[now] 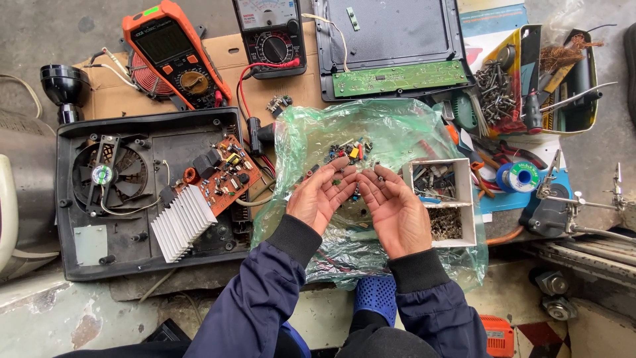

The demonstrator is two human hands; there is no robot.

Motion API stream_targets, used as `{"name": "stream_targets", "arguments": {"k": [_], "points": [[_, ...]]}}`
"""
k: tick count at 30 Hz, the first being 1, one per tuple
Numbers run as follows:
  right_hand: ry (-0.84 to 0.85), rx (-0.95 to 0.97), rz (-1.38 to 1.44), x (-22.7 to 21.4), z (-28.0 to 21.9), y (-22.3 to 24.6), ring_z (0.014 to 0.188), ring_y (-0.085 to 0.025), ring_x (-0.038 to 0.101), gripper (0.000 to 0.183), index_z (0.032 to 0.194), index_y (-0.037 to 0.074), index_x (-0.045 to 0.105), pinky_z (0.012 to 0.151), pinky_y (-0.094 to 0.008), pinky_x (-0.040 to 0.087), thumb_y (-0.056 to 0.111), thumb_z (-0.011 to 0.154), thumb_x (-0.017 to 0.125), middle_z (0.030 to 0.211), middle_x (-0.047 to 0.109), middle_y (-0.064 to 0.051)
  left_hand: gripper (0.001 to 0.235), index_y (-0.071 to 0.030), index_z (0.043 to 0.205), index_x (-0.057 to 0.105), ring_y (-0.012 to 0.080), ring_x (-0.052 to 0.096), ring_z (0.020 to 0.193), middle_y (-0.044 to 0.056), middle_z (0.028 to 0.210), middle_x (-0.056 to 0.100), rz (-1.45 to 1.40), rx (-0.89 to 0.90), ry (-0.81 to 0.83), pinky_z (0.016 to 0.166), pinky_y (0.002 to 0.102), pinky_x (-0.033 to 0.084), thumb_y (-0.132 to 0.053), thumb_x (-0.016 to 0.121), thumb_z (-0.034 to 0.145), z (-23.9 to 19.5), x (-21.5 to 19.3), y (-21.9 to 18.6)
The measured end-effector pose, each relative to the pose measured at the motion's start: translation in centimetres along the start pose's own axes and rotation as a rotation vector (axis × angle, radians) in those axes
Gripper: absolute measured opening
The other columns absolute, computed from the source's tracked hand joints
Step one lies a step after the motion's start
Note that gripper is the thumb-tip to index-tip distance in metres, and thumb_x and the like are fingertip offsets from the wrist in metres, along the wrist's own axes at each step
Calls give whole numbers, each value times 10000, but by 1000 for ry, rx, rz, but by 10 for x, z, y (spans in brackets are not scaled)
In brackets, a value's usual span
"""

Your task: The person sits on the floor and sorts small electronic components from a plastic bag into a compartmentalized box. They use a magnifying glass to inspect individual parts, then place them into the box or back into the bag.

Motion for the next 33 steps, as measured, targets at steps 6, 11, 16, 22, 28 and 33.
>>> {"name": "stream_targets", "arguments": {"k": [6,11,16,22,28,33], "points": [[15,30,-23,-6,6,-5,1131,-344,799,342,1311,-66,693,1014,-425,672,53,1009,584,1194,777,-270,432,57,1474,675,322,792,1182,291,1298,779,35,6,20,1096,428,662,-122,631,1084,3,-3,4],[28,32,-75,-10,10,-10,972,-258,810,329,1309,-51,707,891,-342,683,52,1015,601,1104,795,-208,433,45,1481,674,287,808,1130,267,1253,798,87,28,22,1064,400,677,-138,629,1092,0,0,6],[24,29,-98,-4,8,-10,956,-244,803,327,1313,-52,702,869,-328,677,26,1007,619,1113,790,-204,433,36,1478,677,272,809,1132,250,1255,801,99,37,30,1064,391,671,-164,630,1096,-3,6,4],[-3,-12,-196,-9,9,-14,937,-221,797,312,1294,-59,708,866,-287,661,-35,983,710,1124,789,-205,453,21,1496,674,274,801,1159,250,1285,797,96,22,41,1081,399,652,-203,609,1107,-14,14,-1],[-4,-44,-223,-13,8,-14,862,-180,798,264,1249,-44,738,807,-247,664,-37,985,750,1061,803,-193,425,26,1481,684,323,800,1179,291,1300,786,138,40,62,1080,427,652,-120,648,1083,-11,5,7],[19,11,-183,-9,2,-10,837,-177,781,272,1250,-41,738,787,-249,648,-41,979,747,1051,804,-197,376,10,1424,726,302,818,1136,261,1266,809,192,62,58,1039,406,672,-112,702,1070,-13,5,10]]}}
Point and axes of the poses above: each hand's wrist, its own z-axis towards the middle knuckle, its own x-axis out of the palm, y = z × x, the point moved 1 cm from there along z, towards the middle knuckle
